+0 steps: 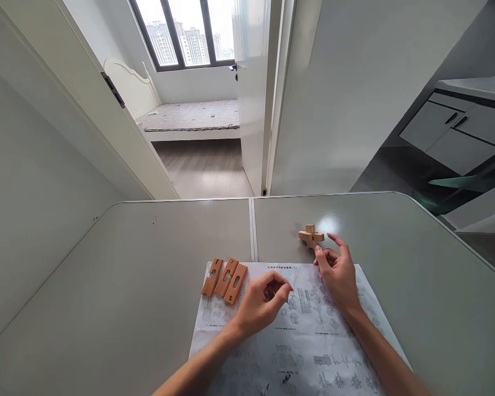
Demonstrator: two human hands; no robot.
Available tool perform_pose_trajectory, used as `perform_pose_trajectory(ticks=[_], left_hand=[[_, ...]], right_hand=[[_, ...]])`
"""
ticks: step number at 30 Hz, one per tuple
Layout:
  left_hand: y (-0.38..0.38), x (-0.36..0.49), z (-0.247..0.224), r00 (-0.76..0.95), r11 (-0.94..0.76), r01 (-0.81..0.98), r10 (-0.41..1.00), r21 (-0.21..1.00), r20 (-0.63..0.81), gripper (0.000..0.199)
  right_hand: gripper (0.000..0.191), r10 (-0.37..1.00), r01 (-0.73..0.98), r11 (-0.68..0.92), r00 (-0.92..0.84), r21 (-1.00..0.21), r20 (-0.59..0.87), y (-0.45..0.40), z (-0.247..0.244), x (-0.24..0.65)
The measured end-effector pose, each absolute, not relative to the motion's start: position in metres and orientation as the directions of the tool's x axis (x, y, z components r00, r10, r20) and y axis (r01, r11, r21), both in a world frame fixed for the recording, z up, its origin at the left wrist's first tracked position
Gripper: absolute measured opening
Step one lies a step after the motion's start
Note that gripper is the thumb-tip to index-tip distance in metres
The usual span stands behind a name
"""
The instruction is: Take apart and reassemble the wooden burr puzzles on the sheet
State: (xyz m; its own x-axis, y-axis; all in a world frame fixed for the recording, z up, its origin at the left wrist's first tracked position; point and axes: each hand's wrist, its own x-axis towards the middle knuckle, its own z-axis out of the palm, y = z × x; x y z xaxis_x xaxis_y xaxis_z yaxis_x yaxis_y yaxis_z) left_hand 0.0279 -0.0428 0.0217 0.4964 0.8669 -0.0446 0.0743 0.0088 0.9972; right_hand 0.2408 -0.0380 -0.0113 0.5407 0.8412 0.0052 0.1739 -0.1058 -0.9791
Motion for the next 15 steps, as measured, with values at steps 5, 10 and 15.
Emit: perform_pose_trajectory(ticks=[5, 10, 15], left_hand=[[-0.0435, 0.0297, 0.0229, 0.495, -0.027, 0.121, 0.868, 0.992, -0.037, 0.026], [-0.0436, 0.0302, 0.0224, 0.495, -0.063, 0.157, 0.869, 0.986, -0.023, 0.025], [-0.0441, 0.0312, 0.0215, 0.502, -0.083, 0.186, 0.865, 0.979, -0.022, 0.023]], right_hand=[[0.072, 0.864, 0.205, -0.105, 0.503, -0.973, 0.013, -0.0391, -0.0115, 0.2407], [0.061, 0.874, 0.211, -0.096, 0.485, -0.973, 0.019, -0.0385, -0.0116, 0.2418], [0.056, 0.873, 0.186, -0.088, 0.487, -0.979, 0.014, -0.0381, -0.0120, 0.2416]])
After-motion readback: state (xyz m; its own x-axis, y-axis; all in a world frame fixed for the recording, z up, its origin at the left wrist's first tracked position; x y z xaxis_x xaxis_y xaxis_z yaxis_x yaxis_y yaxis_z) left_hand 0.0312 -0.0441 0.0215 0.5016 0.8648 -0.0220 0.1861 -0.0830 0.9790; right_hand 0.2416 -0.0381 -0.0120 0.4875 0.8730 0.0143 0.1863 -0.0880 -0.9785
